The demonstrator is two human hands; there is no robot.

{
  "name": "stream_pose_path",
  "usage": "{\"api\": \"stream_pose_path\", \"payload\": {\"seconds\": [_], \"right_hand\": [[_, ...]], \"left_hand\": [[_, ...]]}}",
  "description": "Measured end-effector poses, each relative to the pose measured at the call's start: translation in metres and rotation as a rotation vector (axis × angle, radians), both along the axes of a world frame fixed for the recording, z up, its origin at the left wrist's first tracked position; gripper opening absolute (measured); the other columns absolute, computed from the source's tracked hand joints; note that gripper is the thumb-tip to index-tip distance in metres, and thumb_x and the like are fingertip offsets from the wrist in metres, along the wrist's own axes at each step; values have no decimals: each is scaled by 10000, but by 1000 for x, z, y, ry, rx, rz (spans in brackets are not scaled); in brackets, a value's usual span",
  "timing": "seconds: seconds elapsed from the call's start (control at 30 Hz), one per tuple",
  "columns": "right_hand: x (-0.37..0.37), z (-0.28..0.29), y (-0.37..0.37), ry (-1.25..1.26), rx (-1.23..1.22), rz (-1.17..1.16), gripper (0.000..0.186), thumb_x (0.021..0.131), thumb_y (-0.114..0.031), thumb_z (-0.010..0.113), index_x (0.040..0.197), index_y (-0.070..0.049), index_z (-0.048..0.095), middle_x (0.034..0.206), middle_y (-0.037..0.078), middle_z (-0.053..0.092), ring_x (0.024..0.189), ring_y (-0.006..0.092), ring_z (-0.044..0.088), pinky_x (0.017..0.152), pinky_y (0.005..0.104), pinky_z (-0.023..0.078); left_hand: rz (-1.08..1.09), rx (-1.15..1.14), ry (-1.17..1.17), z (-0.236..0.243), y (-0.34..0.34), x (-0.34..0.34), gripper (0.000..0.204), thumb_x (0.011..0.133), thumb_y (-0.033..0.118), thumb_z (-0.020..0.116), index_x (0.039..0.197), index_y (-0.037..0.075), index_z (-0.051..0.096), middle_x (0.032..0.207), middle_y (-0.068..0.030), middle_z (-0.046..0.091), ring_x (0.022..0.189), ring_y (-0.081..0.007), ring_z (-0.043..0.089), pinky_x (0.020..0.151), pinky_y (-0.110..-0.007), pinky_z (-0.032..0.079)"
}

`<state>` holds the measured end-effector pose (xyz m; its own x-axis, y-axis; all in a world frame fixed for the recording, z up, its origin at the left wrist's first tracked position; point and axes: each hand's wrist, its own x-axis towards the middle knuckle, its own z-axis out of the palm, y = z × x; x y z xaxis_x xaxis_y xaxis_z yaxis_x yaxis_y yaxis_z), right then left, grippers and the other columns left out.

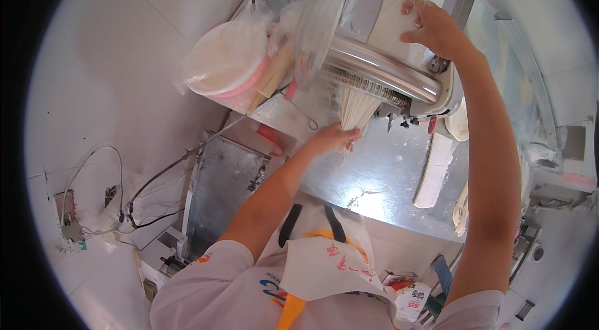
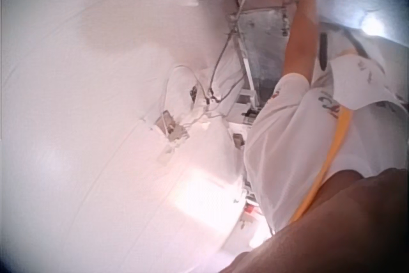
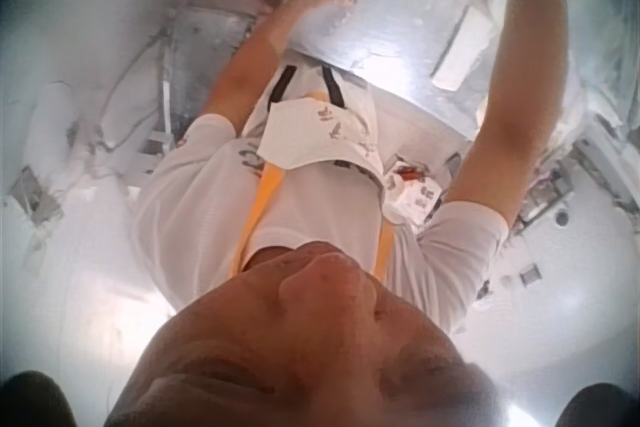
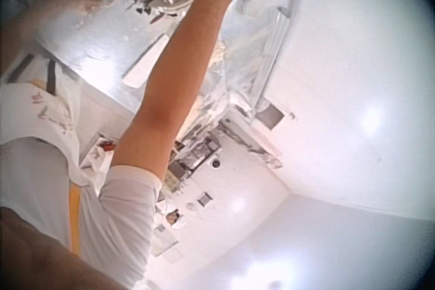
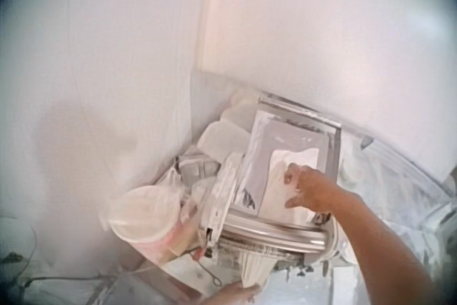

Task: The person operates a noodle machine to cut sheets of dough into noodles. They feed flat dough pieces through the machine rollers, catch the resulting noodles as they emerge, and place the finished noodles onto the metal table, often dusting the area with flour.

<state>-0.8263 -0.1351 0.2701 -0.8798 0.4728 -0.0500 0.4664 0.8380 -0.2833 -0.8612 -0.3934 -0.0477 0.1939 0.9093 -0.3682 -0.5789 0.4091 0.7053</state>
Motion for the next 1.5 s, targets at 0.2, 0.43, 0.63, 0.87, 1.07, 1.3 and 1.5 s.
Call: {"api": "stream_pose_path", "payload": {"seconds": [0.2, 0.43, 0.63, 0.87, 1.07, 1.3, 1.5], "right_hand": [[8, -6, -1, 46, -88, -28, 506, 771, -169, 812, 1185, -104, 528, 1144, 133, 626, 1077, 342, 602, 940, 448, 489], [7, -8, -8, 1, -18, -19, 471, 807, -205, 800, 1183, -101, 537, 1123, 165, 628, 1059, 355, 606, 926, 451, 490], [17, -18, -5, 41, 13, -3, 413, 838, -194, 769, 1169, -96, 543, 1097, 186, 631, 1061, 359, 616, 926, 458, 490], [24, -31, -6, 143, 19, 60, 342, 867, -142, 727, 1156, -93, 552, 1107, 193, 632, 1049, 369, 624, 928, 452, 493], [26, -36, -9, 125, 6, 37, 317, 876, -148, 695, 1165, -98, 574, 1153, 198, 653, 1142, 392, 610, 958, 459, 497], [38, -34, -5, 163, -1, 77, 304, 912, -206, 643, 1169, -56, 579, 1141, 212, 665, 1119, 417, 627, 945, 476, 508], [77, -28, -104, 620, -14, -42, 256, 942, -169, 657, 1157, -47, 590, 990, 194, 674, 1021, 387, 644, 874, 481, 509]], "left_hand": [[42, 30, -123, -8, -16, 17, 318, 1003, 372, 690, 1052, 71, 599, 887, 8, 561, 747, -117, 571, 713, -320, 546], [65, -26, -136, -18, -35, 31, 256, 1009, 308, 683, 1076, 69, 621, 891, -2, 606, 776, -119, 601, 698, -310, 546], [102, -90, -146, 0, -55, 43, 237, 1014, 297, 677, 1067, 76, 611, 882, 3, 592, 750, -110, 582, 673, -310, 532], [163, -139, -202, 16, -77, 56, 218, 1011, 276, 680, 1061, 81, 597, 871, 3, 568, 731, -120, 569, 676, -319, 526], [171, -174, -209, 27, -96, 67, 202, 1013, 270, 678, 1047, 100, 576, 837, 20, 530, 705, -109, 523, 664, -329, 498], [150, -197, -245, 38, -109, 72, 180, 1029, 252, 661, 1043, 102, 562, 819, 27, 523, 712, -105, 519, 667, -322, 488], [195, -228, -215, 30, -130, 74, 204, 1038, 280, 646, 998, 100, 558, 813, 32, 526, 707, -105, 532, 681, -324, 516]]}}
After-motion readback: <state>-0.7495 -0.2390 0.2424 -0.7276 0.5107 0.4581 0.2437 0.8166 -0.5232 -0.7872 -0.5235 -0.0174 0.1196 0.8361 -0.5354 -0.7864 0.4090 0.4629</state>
